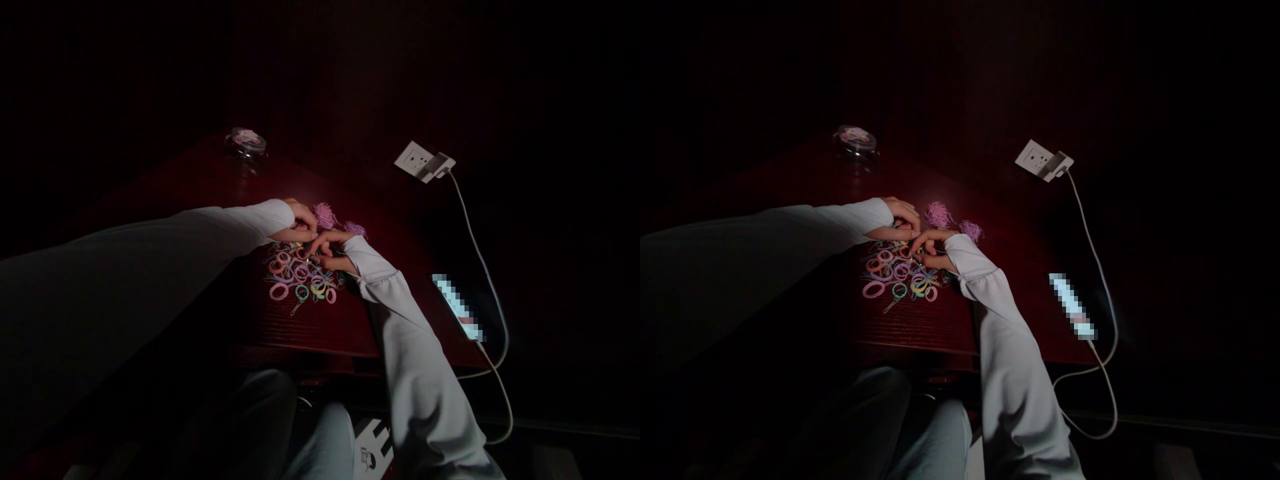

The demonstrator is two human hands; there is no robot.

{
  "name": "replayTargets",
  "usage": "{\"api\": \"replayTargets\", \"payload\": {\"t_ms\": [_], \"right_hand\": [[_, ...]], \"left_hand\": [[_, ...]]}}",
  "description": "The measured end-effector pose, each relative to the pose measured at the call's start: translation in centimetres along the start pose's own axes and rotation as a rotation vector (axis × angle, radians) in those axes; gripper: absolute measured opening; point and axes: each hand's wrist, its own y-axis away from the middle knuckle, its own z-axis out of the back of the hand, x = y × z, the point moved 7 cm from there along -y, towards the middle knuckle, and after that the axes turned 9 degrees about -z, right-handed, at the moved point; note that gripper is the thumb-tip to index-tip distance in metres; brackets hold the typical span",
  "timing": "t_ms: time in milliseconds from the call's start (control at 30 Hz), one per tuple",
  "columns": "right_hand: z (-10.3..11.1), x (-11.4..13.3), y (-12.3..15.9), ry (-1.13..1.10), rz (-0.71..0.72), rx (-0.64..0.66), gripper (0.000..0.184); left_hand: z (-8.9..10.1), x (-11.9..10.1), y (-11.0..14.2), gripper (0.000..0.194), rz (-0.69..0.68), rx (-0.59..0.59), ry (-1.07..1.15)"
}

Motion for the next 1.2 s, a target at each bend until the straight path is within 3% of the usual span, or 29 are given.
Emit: {"api": "replayTargets", "payload": {"t_ms": [233,500,800,1000,1200], "right_hand": [[-0.5,-0.2,-0.1,0.055,0.023,0.055,0.024],[-0.5,-0.2,-0.2,0.045,0.021,0.033,0.015],[-0.1,0.4,0.1,-0.012,0.004,-0.029,0.018],[1.5,-0.3,0.1,-0.09,-0.075,-0.176,0.036],[2.8,-1.5,-0.6,-0.115,-0.086,-0.33,0.046]], "left_hand": [[-0.1,0.1,0.0,0.029,0.039,0.003,-0.034],[-0.3,0.7,0.1,0.031,0.08,0.009,0.001],[0.3,-0.7,0.2,0.033,0.059,0.045,0.018],[0.0,-0.1,0.3,0.043,0.104,-0.006,0.024],[-0.3,-0.1,0.1,0.033,0.063,0.038,0.063]]}}
